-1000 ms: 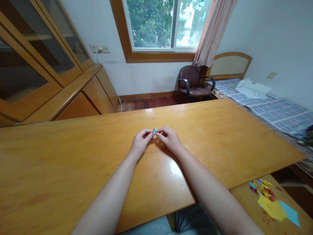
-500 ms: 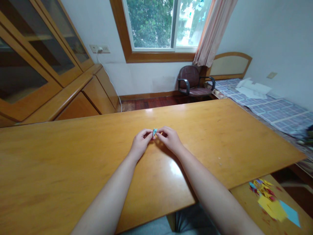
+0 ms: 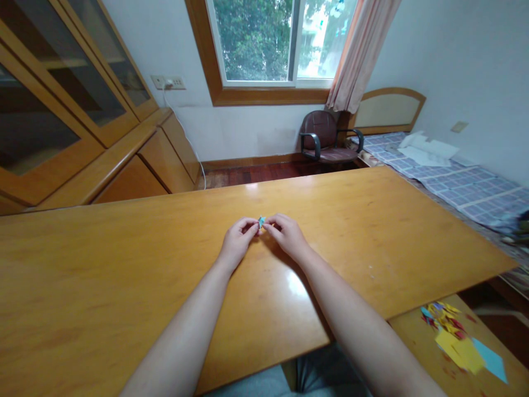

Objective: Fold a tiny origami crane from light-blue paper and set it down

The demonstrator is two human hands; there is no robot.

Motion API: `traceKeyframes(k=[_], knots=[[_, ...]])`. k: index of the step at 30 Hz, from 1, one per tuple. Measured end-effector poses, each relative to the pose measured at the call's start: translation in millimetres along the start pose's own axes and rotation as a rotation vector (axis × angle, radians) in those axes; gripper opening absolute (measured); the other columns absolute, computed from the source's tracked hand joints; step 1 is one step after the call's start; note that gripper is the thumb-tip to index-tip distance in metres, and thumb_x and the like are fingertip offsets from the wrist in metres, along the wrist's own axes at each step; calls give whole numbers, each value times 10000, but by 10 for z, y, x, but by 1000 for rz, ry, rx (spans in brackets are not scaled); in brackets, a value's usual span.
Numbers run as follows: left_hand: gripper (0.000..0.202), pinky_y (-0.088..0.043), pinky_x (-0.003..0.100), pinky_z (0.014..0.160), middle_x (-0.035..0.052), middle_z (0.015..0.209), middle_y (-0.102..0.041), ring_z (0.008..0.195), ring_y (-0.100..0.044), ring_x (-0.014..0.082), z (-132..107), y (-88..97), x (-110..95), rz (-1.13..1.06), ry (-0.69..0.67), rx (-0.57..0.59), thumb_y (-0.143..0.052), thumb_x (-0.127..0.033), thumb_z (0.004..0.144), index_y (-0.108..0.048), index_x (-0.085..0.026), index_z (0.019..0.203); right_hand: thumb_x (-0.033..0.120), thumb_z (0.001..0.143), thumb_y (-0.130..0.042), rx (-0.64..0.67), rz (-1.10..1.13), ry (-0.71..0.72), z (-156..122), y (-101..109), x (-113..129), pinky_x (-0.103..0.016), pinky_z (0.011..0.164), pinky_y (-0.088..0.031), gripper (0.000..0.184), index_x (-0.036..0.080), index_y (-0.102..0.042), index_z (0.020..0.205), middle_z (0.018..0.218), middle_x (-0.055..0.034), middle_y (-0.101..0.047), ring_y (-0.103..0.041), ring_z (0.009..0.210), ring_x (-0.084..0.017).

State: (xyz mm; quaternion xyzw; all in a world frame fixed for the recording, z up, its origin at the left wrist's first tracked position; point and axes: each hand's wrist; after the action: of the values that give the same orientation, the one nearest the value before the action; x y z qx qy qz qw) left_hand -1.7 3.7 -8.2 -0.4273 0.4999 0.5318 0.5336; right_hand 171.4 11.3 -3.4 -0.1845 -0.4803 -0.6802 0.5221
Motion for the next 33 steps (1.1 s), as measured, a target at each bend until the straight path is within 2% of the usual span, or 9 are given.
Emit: traceKeyframes(k=[9,20,28,33], knots=[[236,-493,266,722,19,762,-674,724,-615,150,8,-12,-9,-16,31,-7,-688,-379,748,-688,-162,842,232,880,-616,-8,7,-1,5,5,11,-256,693,-455,94,183,-680,831,805,-29,-659,-579,726,-144],[202,-481,274,767,22,770,-674,756,-612,161,14,12,-32,38,-19,-7,-680,-362,762,-697,-167,811,258,878,-626,-1,24,-9,11,13,34,-252,674,-452,105,187,-687,830,807,-25,-666,-574,710,-137],[219,-474,265,749,18,744,-664,727,-598,146,-4,-2,-87,-52,19,22,-691,-373,754,-694,-158,797,256,924,-563,32,23,26,3,17,35,-259,743,-445,145,183,-654,838,828,-32,-649,-589,789,-150],[223,-467,262,739,13,729,-659,705,-591,139,-5,-1,-96,-78,36,26,-703,-376,744,-688,-157,782,251,924,-560,28,43,29,0,9,45,-255,728,-439,145,178,-642,828,810,-28,-637,-578,767,-147]])
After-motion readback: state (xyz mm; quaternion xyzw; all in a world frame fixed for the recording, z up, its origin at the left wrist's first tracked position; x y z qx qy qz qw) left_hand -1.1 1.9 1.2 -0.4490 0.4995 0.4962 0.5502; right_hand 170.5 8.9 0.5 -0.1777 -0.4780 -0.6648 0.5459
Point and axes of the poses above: each hand's wrist, its own z-axis towards the middle knuckle, its own y-axis out of the back of the hand, x = y × z
